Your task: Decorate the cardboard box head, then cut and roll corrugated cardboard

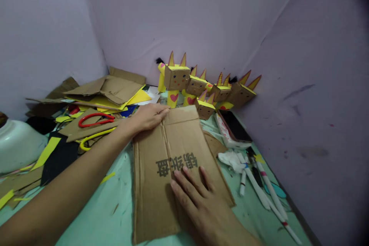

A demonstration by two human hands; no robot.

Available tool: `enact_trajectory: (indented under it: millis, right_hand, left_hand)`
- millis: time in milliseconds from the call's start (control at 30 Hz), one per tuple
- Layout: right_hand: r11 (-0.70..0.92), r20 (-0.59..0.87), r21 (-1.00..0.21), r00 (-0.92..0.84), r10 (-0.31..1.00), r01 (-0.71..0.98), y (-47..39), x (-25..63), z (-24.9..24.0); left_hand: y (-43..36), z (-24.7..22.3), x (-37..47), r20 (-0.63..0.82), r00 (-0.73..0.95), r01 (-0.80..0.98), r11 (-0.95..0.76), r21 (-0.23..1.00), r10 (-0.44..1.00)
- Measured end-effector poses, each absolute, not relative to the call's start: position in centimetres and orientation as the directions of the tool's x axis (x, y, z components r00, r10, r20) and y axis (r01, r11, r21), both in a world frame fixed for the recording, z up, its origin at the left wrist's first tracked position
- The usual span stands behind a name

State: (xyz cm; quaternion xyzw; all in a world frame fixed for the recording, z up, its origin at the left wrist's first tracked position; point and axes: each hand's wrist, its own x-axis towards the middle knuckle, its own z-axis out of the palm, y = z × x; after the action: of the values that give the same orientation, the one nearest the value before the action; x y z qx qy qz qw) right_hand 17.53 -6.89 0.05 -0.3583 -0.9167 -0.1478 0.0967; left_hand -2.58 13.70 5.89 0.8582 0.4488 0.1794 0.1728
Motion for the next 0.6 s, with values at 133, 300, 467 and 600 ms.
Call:
enact_trajectory:
  millis: [133, 300, 467, 600]
  right_hand:
    - [0.704, 0.386, 0.221, -0.723, 0.572, 0.675, -6.1, 17.0, -1.8]
    - [0.67, 0.528, 0.217, -0.663, 0.531, 0.709, -6.0, 16.7, -2.6]
    - [0.675, 0.587, 0.189, -0.634, 0.504, 0.713, -5.5, 15.8, -2.5]
    - [0.734, 0.638, 0.172, -0.642, 0.425, 0.657, -5.3, 16.7, -2.2]
  left_hand:
    - [13.6, 5.8, -2.4, 0.147, 0.523, 0.74, -0.533, 0.41, 0.84]
    - [6.3, 7.6, -3.0, 0.227, 0.528, 0.731, -0.574, 0.368, 0.819]
    - [-1.2, 5.8, -6.6, 0.137, 0.72, 0.629, -0.724, 0.283, 0.68]
    - [1.0, 3.2, -10.7, 0.28, 0.423, 0.839, -0.489, 0.238, 0.862]
